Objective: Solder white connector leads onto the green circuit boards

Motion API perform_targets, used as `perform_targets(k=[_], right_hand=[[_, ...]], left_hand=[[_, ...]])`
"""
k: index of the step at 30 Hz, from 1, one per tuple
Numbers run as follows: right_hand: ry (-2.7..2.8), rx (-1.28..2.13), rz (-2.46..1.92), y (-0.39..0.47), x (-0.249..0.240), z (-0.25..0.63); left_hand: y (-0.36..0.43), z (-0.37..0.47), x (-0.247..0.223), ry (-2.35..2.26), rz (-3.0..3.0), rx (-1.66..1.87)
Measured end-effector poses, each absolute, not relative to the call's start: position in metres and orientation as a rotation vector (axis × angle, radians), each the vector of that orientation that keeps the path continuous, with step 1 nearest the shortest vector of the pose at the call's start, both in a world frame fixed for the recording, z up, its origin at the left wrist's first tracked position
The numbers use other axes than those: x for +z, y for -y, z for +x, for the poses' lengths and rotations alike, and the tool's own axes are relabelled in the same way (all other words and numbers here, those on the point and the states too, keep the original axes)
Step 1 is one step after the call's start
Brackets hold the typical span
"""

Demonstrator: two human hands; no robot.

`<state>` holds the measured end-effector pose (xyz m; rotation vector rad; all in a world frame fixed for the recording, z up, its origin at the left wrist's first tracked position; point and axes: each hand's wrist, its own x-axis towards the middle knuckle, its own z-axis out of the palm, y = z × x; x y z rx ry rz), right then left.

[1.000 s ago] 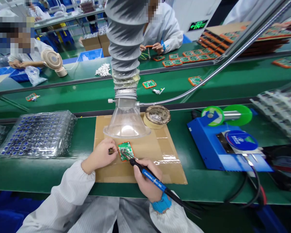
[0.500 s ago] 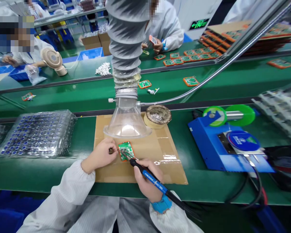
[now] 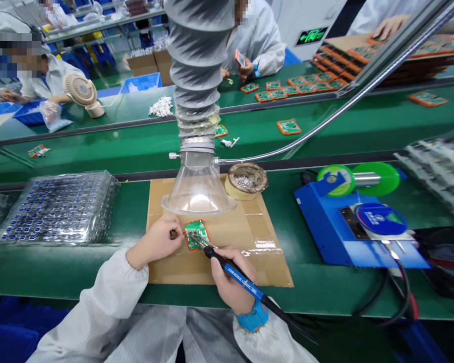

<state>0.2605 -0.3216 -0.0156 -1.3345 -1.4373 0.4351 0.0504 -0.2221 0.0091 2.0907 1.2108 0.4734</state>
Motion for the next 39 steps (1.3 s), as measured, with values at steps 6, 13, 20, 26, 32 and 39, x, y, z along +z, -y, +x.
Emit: perform_targets(k=[6,13,20,26,32,39], right_hand=[[1.414,0.448,-1.334,0.32,-0.015,0.26],[1.413,0.486,-1.317,0.32,-0.013,0.26],[1.436,0.485,-1.338,0.318,-0.011,0.259],[1.418,0.489,-1.323,0.32,-0.014,0.262],[1.411,0.486,-1.328,0.319,-0.013,0.261],[1.423,0.493,-1.332,0.318,-0.009,0.26]], left_hand=[[0.221,0.052,0.012,-1.226,2.084,0.455],[0.222,0.053,0.015,-1.227,2.068,0.456],[0.223,0.054,0.016,-1.253,2.063,0.46],[0.227,0.058,0.017,-1.333,2.056,0.428],[0.231,0.061,0.014,-1.414,2.051,0.419],[0.234,0.065,0.017,-1.482,2.013,0.392]])
